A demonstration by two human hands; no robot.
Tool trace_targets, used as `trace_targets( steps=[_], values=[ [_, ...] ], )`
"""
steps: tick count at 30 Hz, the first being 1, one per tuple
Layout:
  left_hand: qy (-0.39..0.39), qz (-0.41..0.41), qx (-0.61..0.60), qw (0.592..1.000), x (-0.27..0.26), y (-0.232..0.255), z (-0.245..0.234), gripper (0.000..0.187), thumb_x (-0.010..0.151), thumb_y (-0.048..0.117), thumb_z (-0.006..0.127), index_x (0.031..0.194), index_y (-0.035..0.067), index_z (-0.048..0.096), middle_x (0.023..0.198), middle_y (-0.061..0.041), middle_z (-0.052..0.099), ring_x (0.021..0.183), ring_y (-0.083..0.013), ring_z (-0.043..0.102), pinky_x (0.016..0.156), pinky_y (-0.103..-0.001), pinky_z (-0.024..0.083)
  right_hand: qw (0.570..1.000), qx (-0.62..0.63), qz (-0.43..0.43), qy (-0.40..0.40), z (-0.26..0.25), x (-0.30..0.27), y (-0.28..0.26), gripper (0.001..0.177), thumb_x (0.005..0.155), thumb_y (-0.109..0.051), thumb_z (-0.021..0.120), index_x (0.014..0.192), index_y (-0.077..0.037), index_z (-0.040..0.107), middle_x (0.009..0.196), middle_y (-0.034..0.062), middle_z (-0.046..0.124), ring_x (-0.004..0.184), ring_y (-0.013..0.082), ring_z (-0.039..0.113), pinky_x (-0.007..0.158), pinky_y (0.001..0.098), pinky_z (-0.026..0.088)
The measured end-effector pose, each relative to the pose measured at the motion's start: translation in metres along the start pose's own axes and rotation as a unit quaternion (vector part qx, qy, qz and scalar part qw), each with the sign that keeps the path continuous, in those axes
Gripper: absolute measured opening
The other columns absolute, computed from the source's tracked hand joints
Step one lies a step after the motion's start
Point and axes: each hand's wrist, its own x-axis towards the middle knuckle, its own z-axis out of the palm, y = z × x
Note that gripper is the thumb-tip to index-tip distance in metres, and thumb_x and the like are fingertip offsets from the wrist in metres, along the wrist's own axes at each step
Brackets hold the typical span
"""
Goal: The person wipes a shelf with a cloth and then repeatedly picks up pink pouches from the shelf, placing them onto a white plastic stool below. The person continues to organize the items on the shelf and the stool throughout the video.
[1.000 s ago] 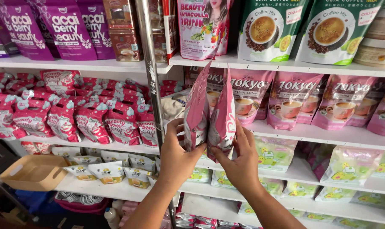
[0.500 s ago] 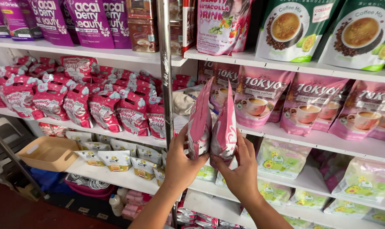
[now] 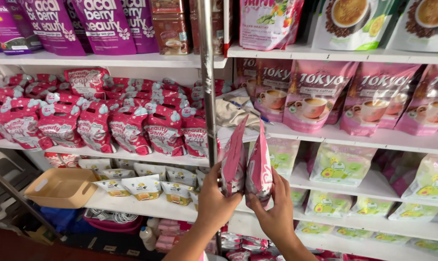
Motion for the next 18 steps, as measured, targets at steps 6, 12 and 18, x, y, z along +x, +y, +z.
trace_targets(
  steps=[6,12,18],
  values=[
    [-0.021,-0.05,-0.033,0.998,-0.023,-0.02,0.001,0.08,0.064,0.014,0.08,0.138,0.005,0.051,0.12,-0.016,0.068,0.106,-0.031,0.07,0.088,-0.04,0.057,0.996,-0.091,0.019,-0.003,0.011,-0.024,0.013,0.082,0.073,-0.012,0.079,0.146,0.001,0.044,0.136,0.0237,0.056,0.124,0.0383,0.058,0.1,0.0437,0.049],
    [-0.019,-0.139,-0.072,0.987,-0.05,-0.015,0.008,0.076,0.065,0.013,0.083,0.135,0.008,0.053,0.115,-0.013,0.071,0.104,-0.0271,0.074,0.084,-0.037,0.059,0.994,-0.101,-0.023,-0.034,0.004,-0.047,0.034,0.081,0.07,-0.013,0.082,0.139,0.005,0.044,0.132,0.0249,0.055,0.122,0.0396,0.056,0.102,0.0441,0.046],
    [-0.019,-0.147,-0.108,0.983,-0.071,-0.036,0.019,0.074,0.069,0.013,0.082,0.136,0.006,0.054,0.117,-0.013,0.073,0.103,-0.0259,0.076,0.085,-0.036,0.059,0.994,-0.101,-0.028,-0.029,0.009,-0.069,0.056,0.079,0.069,-0.01,0.08,0.137,0.004,0.043,0.132,0.0242,0.05,0.121,0.0395,0.056,0.101,0.0427,0.047]
  ],
)
